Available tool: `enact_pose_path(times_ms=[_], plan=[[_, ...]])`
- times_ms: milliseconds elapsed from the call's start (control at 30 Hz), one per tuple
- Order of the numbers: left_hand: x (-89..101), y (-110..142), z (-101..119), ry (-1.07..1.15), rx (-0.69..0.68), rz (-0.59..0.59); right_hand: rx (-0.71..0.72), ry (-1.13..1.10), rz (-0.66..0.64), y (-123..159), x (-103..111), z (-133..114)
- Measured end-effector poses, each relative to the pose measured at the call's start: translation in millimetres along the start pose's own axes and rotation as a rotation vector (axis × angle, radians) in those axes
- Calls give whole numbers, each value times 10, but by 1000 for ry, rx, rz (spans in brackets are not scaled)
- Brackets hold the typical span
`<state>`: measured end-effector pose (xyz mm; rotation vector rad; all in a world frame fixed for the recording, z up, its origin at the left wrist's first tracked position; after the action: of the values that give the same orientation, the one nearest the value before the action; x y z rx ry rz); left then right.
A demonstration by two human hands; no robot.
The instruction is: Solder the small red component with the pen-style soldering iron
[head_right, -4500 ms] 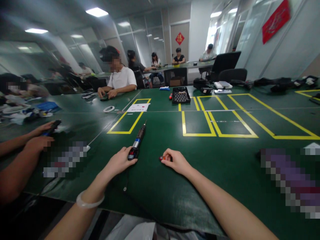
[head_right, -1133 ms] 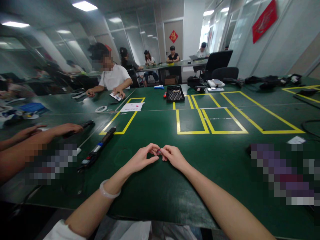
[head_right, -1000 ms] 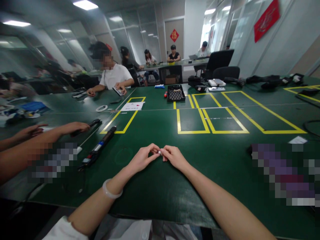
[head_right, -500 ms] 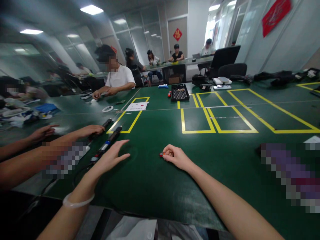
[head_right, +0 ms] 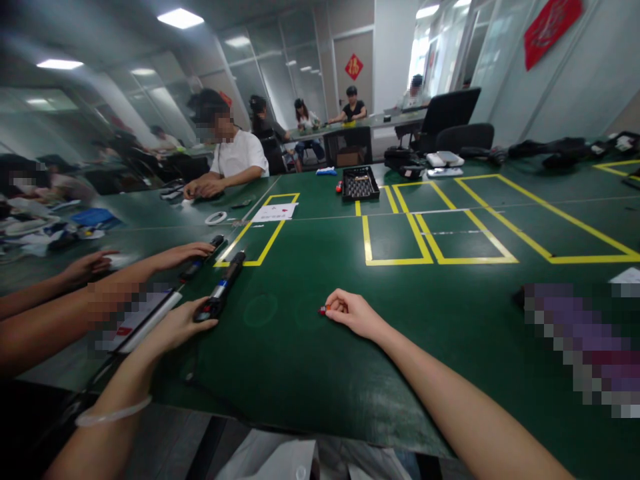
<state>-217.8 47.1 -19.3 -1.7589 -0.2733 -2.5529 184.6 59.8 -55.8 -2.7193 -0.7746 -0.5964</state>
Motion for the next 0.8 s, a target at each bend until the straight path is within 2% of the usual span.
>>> enact_pose_path(times_ms=[200, 533, 667, 800], plan=[[-304, 95, 707, -22, -63, -52, 5, -14, 4, -5, -17, -30], [-781, 254, 2133, -29, -285, -65, 28, 91, 53, 14, 6, -95], [-930, 331, 2504, -9, -386, -92, 26, 115, 98, 18, 45, -80], [-1023, 412, 2702, 3, -440, -129, 30, 220, 99, 12, 37, -59]])
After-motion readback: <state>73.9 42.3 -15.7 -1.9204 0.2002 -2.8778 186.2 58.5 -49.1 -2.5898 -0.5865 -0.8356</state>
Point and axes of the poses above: each hand's wrist, its own y-axis away from the middle knuckle, its own x-axis out of the back of the hand, z = x × y, the point moved 9 cm from there along -y, towards the middle knuckle, and after that the axes turned 15 degrees about y, right-handed, at the moved point
